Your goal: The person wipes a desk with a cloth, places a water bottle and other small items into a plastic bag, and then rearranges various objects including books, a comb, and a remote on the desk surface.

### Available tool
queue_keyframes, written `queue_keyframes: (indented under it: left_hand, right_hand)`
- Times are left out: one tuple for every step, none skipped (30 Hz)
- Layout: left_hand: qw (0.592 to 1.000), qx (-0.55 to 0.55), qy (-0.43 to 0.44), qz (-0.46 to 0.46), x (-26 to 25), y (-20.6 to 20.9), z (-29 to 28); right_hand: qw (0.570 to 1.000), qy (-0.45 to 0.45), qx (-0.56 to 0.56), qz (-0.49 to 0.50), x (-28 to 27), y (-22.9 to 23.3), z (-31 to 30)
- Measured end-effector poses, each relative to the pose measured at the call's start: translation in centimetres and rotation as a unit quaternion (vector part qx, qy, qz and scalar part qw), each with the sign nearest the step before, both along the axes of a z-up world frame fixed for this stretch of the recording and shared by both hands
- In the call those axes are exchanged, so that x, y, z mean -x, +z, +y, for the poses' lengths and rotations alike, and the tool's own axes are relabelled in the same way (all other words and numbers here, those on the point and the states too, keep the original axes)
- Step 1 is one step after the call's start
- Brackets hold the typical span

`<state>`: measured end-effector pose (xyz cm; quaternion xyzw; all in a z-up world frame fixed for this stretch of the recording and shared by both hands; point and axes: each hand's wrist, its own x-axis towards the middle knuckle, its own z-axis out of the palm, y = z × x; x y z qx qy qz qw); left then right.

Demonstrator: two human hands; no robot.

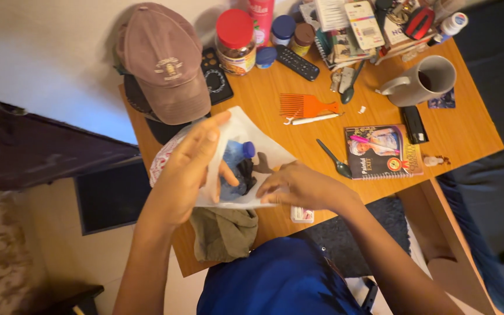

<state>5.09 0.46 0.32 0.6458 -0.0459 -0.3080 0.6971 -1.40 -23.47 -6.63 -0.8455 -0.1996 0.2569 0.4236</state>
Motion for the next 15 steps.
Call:
queue_keyframes:
  left_hand:
    - [1.0,0.006,0.007,0.001,0.1,0.1,-0.2]
    - [1.0,0.013,0.006,0.007,0.0,0.3,-0.3]
    - [1.0,0.019,0.006,0.013,0.1,0.6,-0.4]
    - [0.999,0.023,0.006,0.022,0.3,0.9,-0.4]
    - [1.0,0.011,0.0,-0.005,0.6,1.2,-0.3]
    - [0.999,0.0,-0.006,-0.036,0.7,1.6,-0.1]
    - [0.998,-0.012,-0.011,-0.067,0.6,1.8,0.0]
    - [0.999,-0.013,-0.002,-0.051,0.1,1.8,-0.2]
    - [0.999,-0.015,0.008,-0.036,-0.4,1.6,-0.6]
    - [0.999,-0.018,0.021,-0.018,-0.5,1.3,-1.0]
    - [1.0,-0.01,0.027,-0.013,-0.4,0.8,-1.4]
    - [0.999,-0.002,0.032,-0.011,-0.7,0.5,-1.9]
    - [0.999,0.006,0.037,-0.009,-1.0,0.2,-2.3]
    - [0.999,0.015,0.044,-0.006,-1.1,-0.2,-2.8]
    - [0.998,0.024,0.051,-0.002,-1.2,-0.4,-3.2]
  right_hand:
    - [1.0,0.029,0.004,-0.002,0.3,0.7,-0.2]
    - [1.0,0.023,-0.012,-0.015,0.7,1.3,-0.5]
    - [0.999,0.017,-0.028,-0.028,1.3,1.9,-0.7]
    - [0.998,0.012,-0.046,-0.039,1.8,2.4,-0.8]
    - [0.998,-0.004,-0.011,-0.058,2.2,2.7,-0.9]
    - [0.996,-0.02,0.024,-0.079,2.3,2.9,-1.1]
    - [0.993,-0.037,0.059,-0.1,2.3,3.0,-1.2]
    - [0.987,-0.063,0.047,-0.138,2.4,3.1,-1.4]
    - [0.98,-0.089,0.036,-0.176,2.4,2.9,-1.6]
    - [0.97,-0.111,0.023,-0.213,2.6,2.7,-1.9]
    - [0.97,-0.138,0.004,-0.201,2.9,2.3,-2.2]
    - [0.967,-0.165,-0.016,-0.192,3.0,1.8,-2.6]
    - [0.964,-0.191,-0.036,-0.183,3.0,1.1,-3.1]
    - [0.954,-0.241,-0.084,-0.158,3.2,0.1,-3.7]
    - [0.939,-0.288,-0.132,-0.132,3.1,-1.2,-4.3]
